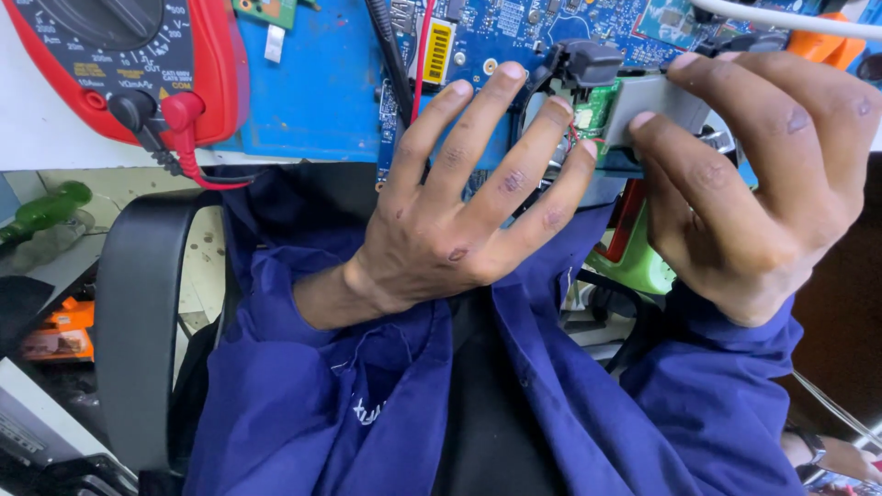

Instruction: Repairing a game controller by manipulating internal components with tweezers and installing the battery.

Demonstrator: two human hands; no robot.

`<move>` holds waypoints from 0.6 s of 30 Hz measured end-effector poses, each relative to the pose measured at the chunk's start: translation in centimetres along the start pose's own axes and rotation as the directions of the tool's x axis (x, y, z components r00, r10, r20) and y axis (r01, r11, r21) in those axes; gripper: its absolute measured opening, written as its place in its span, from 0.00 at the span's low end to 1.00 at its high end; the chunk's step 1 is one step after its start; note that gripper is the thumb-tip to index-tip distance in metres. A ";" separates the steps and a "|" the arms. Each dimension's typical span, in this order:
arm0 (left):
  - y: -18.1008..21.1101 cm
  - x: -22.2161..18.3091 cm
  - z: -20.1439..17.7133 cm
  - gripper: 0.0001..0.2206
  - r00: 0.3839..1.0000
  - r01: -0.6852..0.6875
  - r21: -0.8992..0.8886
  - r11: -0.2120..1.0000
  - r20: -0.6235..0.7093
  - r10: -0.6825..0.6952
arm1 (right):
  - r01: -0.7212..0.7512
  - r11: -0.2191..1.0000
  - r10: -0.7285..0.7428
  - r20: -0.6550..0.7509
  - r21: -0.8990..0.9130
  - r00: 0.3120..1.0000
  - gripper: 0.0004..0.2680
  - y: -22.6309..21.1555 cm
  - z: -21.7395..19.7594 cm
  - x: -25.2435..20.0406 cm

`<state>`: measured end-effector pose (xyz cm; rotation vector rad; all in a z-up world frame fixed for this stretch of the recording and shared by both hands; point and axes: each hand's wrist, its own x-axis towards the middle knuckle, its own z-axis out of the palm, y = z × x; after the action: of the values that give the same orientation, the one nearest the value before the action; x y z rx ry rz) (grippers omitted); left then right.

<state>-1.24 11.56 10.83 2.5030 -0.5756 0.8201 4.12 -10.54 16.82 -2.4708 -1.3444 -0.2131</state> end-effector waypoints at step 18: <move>0.5 -0.2 0.4 0.06 1.000 -0.005 0.060 0.998 0.022 0.004 | 0.062 0.997 -0.062 0.002 -0.049 0.998 0.13 0.7 -0.1 -0.2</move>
<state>-1.43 11.02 10.53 2.5691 -0.5719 0.8240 4.57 -11.06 16.72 -2.4710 -1.4331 -0.2631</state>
